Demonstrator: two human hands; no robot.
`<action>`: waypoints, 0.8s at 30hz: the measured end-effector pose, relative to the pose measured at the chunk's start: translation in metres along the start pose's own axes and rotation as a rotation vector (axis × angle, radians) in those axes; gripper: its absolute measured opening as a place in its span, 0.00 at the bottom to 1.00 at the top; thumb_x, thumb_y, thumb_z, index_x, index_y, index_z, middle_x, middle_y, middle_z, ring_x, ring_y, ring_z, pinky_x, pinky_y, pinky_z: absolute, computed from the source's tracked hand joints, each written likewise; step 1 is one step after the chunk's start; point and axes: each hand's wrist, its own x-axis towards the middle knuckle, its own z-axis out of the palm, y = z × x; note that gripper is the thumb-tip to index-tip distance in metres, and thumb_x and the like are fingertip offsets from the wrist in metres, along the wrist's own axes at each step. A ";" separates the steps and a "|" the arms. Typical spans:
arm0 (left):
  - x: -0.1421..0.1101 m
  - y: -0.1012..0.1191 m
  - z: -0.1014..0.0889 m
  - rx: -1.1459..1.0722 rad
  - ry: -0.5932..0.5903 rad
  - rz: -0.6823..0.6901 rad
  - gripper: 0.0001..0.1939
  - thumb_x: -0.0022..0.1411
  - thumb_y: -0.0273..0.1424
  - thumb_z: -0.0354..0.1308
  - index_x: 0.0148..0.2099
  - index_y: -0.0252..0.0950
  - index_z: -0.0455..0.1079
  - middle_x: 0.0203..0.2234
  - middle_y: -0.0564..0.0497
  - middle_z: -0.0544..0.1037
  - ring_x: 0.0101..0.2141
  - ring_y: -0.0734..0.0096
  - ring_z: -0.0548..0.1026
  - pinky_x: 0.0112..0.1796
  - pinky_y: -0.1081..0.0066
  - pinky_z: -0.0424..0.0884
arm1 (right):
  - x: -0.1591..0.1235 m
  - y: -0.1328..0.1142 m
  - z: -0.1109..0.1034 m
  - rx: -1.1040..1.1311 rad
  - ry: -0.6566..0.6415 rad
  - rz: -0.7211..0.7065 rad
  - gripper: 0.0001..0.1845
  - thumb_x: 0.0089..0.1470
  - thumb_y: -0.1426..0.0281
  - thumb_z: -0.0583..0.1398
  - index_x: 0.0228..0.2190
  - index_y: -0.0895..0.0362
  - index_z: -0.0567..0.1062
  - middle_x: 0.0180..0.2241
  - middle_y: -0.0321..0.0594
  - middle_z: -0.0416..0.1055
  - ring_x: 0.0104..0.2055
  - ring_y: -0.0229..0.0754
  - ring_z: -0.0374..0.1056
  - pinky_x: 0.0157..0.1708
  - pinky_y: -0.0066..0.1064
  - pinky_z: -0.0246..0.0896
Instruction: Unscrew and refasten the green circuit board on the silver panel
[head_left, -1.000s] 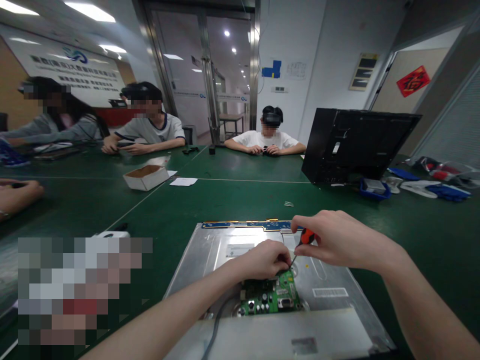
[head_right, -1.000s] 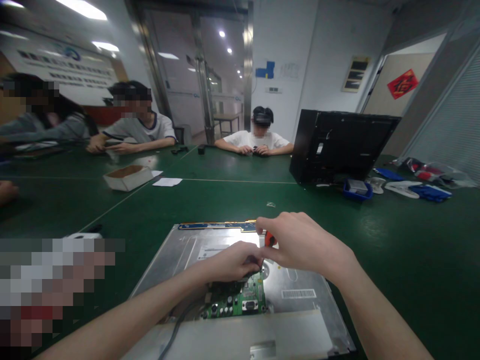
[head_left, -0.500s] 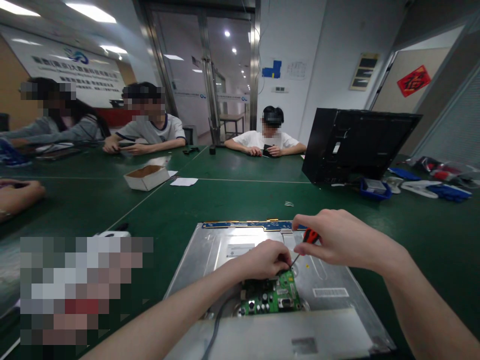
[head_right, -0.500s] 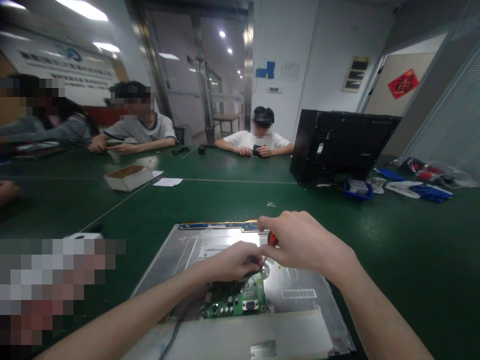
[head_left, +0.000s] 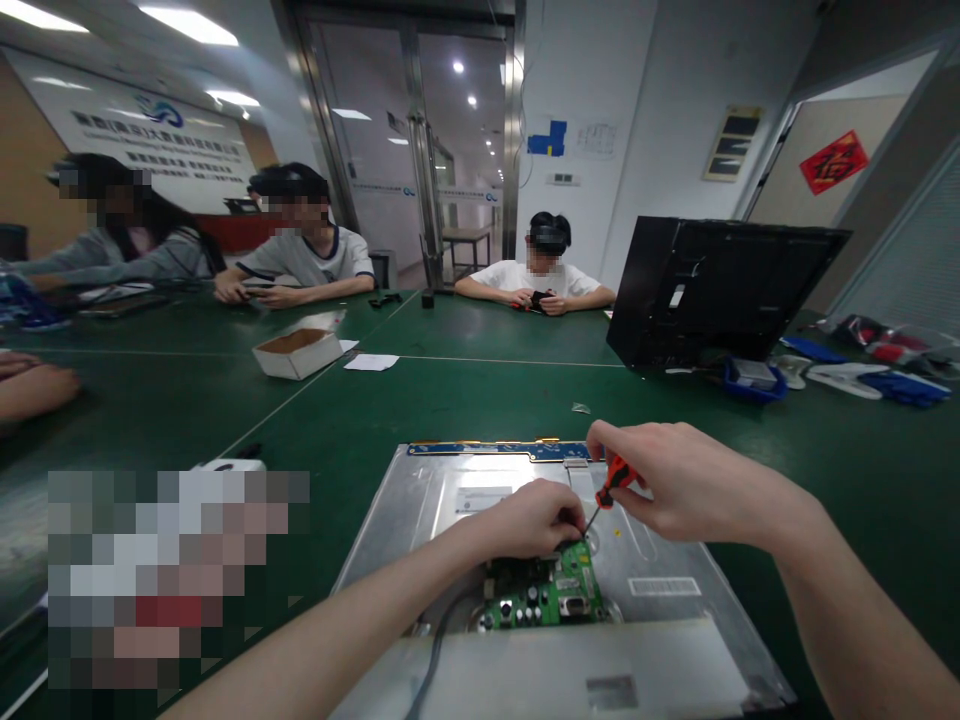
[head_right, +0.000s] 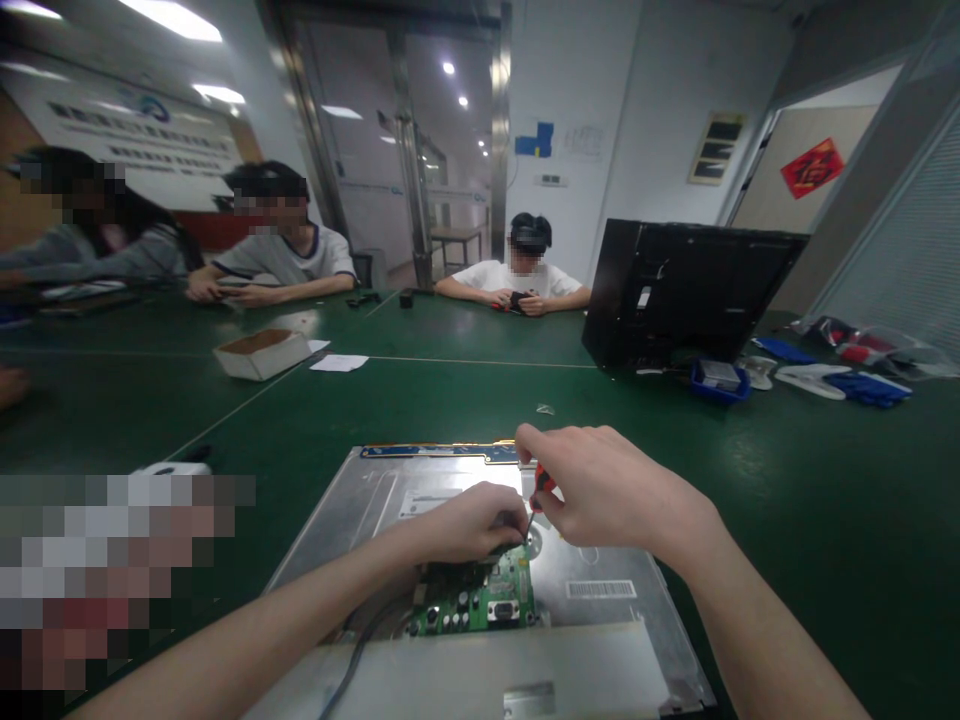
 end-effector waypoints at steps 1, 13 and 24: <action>0.000 0.000 0.000 -0.010 -0.002 0.002 0.07 0.56 0.19 0.61 0.36 0.33 0.76 0.30 0.51 0.79 0.33 0.67 0.76 0.34 0.74 0.66 | 0.000 0.000 0.000 -0.006 -0.001 0.011 0.09 0.54 0.67 0.59 0.39 0.52 0.67 0.31 0.36 0.74 0.29 0.41 0.68 0.25 0.29 0.48; 0.000 -0.001 0.001 0.007 0.015 -0.003 0.07 0.55 0.19 0.62 0.36 0.33 0.77 0.30 0.50 0.80 0.33 0.67 0.76 0.34 0.75 0.66 | 0.004 0.001 0.002 -0.044 0.022 0.032 0.05 0.55 0.70 0.55 0.36 0.53 0.66 0.27 0.35 0.72 0.27 0.40 0.67 0.24 0.29 0.47; 0.000 0.001 0.000 -0.008 -0.006 -0.003 0.07 0.56 0.20 0.61 0.37 0.34 0.76 0.31 0.51 0.79 0.32 0.68 0.75 0.33 0.75 0.66 | 0.008 0.002 0.003 -0.110 0.030 0.122 0.14 0.60 0.56 0.55 0.40 0.53 0.67 0.27 0.37 0.73 0.28 0.45 0.69 0.24 0.30 0.48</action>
